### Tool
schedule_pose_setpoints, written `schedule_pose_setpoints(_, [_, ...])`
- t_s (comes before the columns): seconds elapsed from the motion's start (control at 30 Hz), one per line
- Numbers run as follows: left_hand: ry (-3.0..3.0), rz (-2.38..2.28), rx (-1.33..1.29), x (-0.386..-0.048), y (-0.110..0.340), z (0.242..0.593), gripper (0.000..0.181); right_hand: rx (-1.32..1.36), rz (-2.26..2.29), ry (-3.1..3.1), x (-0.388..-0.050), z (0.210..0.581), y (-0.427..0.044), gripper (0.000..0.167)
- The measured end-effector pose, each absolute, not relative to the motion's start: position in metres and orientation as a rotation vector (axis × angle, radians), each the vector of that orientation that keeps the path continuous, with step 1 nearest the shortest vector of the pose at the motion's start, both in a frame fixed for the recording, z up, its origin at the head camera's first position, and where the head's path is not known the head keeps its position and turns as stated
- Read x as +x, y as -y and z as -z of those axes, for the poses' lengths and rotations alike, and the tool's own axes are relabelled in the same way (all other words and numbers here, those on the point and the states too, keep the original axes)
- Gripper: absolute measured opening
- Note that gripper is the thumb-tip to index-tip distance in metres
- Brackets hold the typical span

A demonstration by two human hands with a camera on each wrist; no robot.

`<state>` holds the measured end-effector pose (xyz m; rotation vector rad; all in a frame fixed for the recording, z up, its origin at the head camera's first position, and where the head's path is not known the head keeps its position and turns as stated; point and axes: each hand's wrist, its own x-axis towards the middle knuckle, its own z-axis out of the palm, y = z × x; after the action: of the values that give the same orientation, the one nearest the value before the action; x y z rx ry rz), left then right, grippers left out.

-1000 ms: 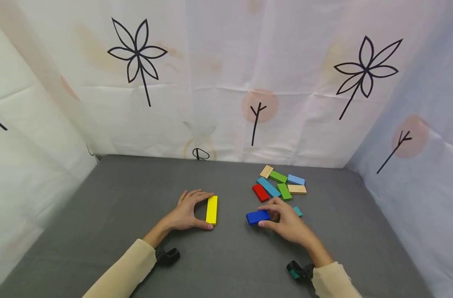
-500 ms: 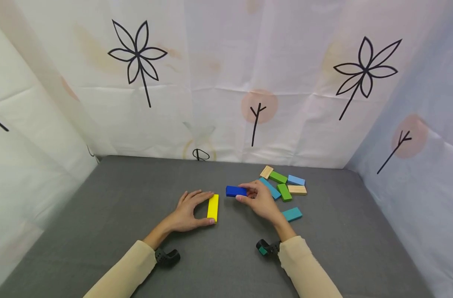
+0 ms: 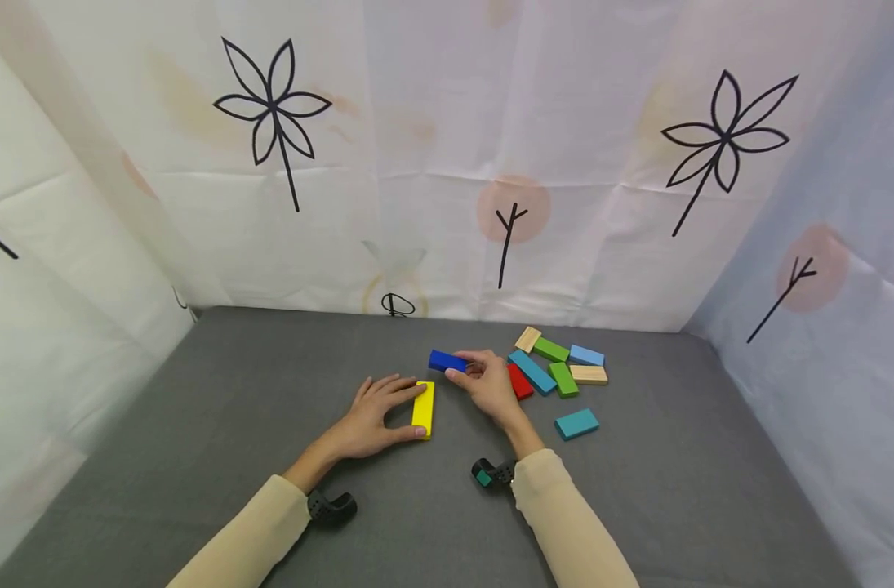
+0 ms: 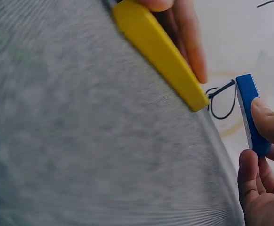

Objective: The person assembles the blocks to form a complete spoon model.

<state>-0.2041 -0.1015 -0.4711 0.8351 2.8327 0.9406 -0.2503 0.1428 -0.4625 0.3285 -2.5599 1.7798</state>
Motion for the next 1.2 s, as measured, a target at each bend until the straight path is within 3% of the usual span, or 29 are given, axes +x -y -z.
schedule_pose_setpoints(0.3, [-2.817,-0.935,0.84,-0.205,0.103,0.472,0.06,0.363,-1.764,2.566,-0.25,0.471,-0.139,0.039])
schedule_pose_setpoints(1.2, [-2.781,-0.903,0.79,-0.204,0.104,0.469,0.06,0.448,-1.335,2.644,-0.247,0.475,-0.117,0.031])
